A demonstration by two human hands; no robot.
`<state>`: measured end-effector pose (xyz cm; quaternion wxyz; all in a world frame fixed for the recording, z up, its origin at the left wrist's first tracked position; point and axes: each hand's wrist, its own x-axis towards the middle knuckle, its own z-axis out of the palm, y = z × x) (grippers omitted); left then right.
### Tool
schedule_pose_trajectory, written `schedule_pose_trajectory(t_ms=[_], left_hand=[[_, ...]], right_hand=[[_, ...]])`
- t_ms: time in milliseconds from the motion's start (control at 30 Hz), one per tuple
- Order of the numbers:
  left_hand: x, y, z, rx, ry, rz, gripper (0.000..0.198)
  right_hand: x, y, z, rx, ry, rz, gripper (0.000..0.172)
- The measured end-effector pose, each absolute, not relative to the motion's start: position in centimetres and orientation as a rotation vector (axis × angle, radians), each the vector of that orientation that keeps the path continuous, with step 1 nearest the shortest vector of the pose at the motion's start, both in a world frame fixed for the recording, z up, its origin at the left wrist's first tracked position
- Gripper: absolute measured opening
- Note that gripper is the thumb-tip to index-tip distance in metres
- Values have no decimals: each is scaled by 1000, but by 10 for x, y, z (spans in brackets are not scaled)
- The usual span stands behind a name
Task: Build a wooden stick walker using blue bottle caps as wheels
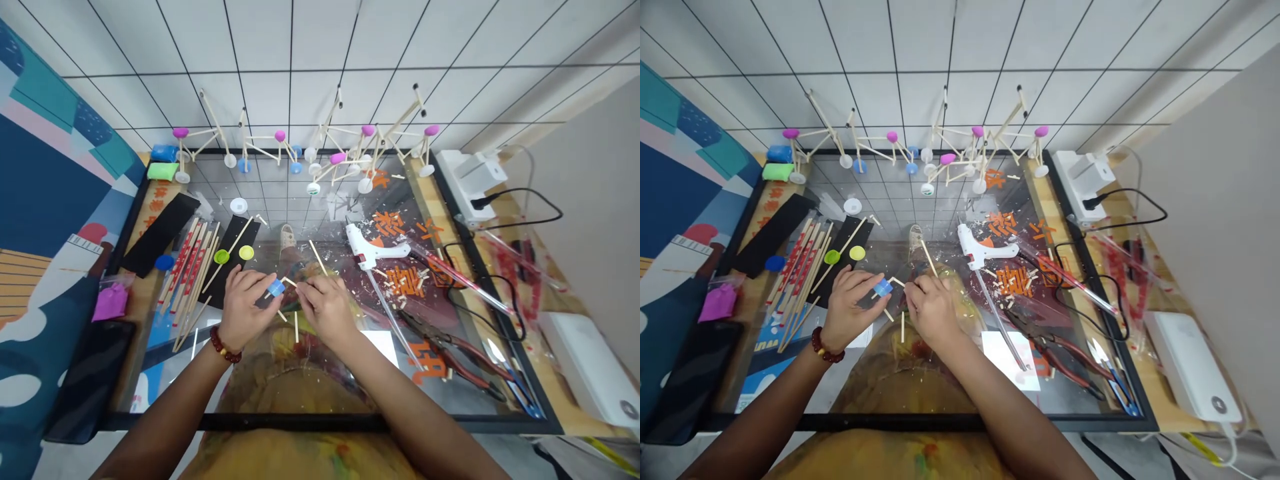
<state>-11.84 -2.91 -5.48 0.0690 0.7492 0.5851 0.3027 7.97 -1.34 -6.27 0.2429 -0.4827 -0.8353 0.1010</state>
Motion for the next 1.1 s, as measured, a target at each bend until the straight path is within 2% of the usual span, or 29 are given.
schedule_pose_trajectory(t_ms=[200,400,567,733,967,1100], left_hand=[[-117,-29,-53,2274,1769,889,26],[-116,-29,-51,2240,1788,788,54],[-117,-29,-53,2242,1786,787,62],[-117,-29,-52,2228,1789,810,59],[-118,-28,-53,2257,1783,846,31],[-118,-28,-54,2230,1780,889,29]], right_hand=[[80,-13,-61,-1346,-2316,258,20],[80,-16,-53,-1380,-2307,267,26],[91,-18,-45,-1388,-2239,287,27],[102,-21,-45,-1367,-2275,277,20],[97,-18,-52,-1374,-2328,300,19],[94,-17,-52,-1367,-2311,313,18]])
